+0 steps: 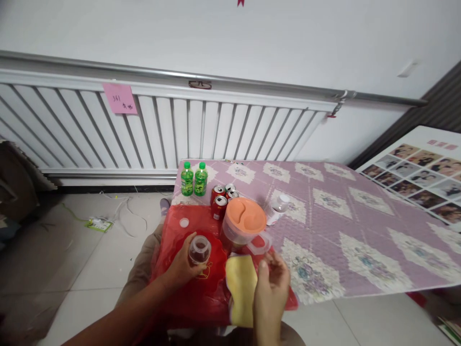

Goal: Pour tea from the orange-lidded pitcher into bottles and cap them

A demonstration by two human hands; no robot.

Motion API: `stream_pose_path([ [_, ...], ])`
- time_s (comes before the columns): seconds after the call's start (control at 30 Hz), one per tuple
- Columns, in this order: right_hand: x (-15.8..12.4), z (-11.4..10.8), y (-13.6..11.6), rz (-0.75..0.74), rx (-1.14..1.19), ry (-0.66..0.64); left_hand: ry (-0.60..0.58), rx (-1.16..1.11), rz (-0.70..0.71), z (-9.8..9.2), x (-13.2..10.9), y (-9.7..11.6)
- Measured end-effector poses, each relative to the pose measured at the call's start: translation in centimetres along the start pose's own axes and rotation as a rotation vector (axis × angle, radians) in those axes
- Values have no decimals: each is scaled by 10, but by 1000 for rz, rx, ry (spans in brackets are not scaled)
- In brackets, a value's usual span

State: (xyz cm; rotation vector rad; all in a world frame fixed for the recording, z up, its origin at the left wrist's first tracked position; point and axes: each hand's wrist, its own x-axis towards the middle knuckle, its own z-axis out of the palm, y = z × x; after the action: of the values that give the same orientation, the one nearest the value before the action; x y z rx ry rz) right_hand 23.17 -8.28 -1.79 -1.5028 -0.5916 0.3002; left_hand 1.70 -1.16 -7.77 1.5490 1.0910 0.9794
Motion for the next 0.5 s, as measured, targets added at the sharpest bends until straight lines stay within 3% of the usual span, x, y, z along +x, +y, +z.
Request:
stream_pose_path([
  [0.13,-36,2,3,129,-36,-168,-40,-37,-38,-1,0,6],
  [0.27,-48,1,1,140,-89,-196,-59,-87,-18,-8,-9,8],
  [0.4,-46,-17,0,188,-120,-208,-20,19,54,-37,-11,7],
  [0.5,-49,-30,0,196,-131,-246,88,137,90,-68,11,4],
])
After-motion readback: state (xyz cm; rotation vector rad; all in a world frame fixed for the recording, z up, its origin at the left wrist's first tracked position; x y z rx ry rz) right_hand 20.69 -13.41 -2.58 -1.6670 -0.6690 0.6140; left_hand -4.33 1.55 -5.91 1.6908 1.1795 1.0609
